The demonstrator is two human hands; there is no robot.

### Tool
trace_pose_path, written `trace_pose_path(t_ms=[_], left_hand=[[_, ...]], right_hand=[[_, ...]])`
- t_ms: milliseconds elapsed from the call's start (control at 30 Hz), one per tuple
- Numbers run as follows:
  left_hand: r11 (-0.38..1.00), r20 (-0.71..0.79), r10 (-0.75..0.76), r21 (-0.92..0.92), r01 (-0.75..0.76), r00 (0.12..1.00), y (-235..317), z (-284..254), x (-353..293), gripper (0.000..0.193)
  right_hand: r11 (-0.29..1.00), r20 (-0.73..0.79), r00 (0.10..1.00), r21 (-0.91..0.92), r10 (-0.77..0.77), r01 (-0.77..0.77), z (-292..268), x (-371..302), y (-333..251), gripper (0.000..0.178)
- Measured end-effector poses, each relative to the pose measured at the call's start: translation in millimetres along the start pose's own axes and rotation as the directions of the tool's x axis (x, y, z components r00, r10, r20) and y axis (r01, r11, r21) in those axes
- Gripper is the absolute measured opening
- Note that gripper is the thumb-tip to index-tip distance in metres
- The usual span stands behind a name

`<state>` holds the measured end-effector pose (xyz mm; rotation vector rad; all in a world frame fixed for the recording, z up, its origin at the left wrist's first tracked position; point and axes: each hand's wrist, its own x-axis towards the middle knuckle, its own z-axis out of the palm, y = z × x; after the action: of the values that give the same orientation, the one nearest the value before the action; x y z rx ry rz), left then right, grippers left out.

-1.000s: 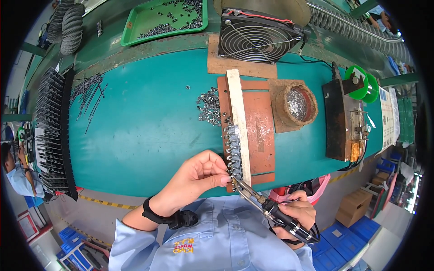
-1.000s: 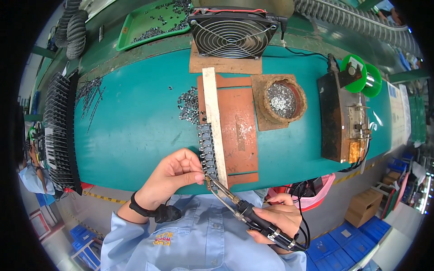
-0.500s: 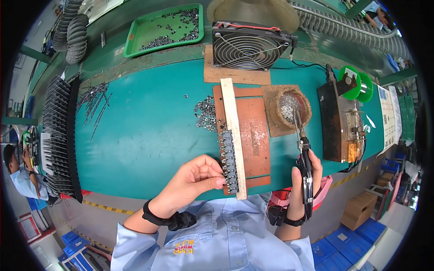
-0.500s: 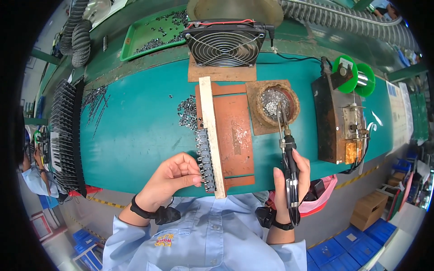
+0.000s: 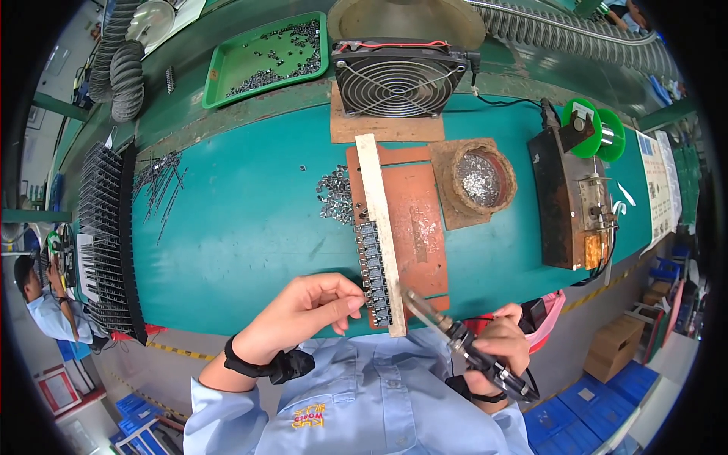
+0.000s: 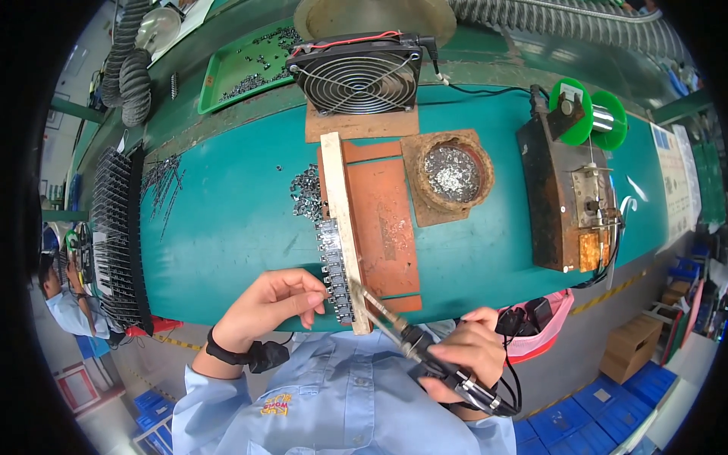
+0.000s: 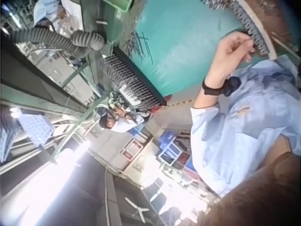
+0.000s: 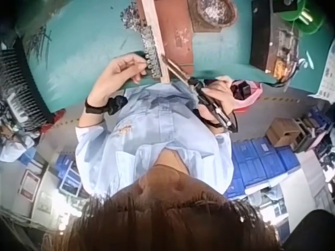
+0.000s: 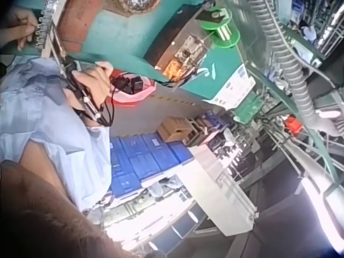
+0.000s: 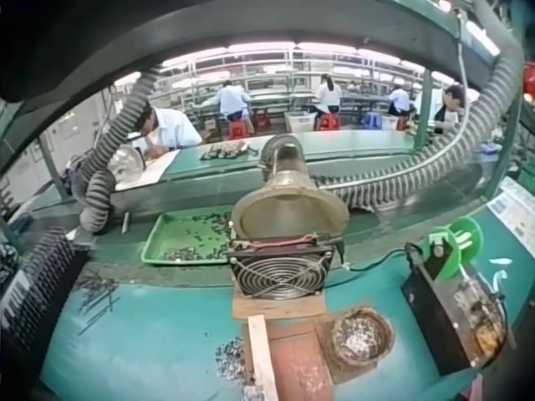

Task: Soldering electronic components onto a printed circuit board at a factory workstation.

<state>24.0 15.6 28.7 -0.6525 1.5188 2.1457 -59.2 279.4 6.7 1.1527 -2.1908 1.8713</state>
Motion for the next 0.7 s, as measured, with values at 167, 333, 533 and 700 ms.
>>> trace_pose_path(t_ms=[167,333,533,700], left_hand=[[0.999,0.063,-0.02,-0.026,0.022,0.998,-12.0,-1.2,3.2,0.014],[0.999,0.017,0.014,-0.045,-0.013,1.0,-14.8,1.9,5.1,0.011],[0.998,0.037,0.035,-0.062,-0.032,0.999,-15.5,1.3,5.6,0.012],[0.998,0.03,0.034,-0.061,-0.032,0.999,-16.1,0.7,5.0,0.012]], right_hand=[[1.0,0.17,0.985,0.012,-0.004,0.002,-2.4,0.4,-9.0,0.03],[1.0,0.198,0.98,0.002,-0.012,0.012,2.8,1.3,-7.6,0.03],[0.999,0.224,0.975,-0.045,-0.003,0.014,5.7,0.1,-9.0,0.033],[0.999,0.227,0.974,-0.045,0.012,-0.002,5.6,4.6,-12.9,0.029]])
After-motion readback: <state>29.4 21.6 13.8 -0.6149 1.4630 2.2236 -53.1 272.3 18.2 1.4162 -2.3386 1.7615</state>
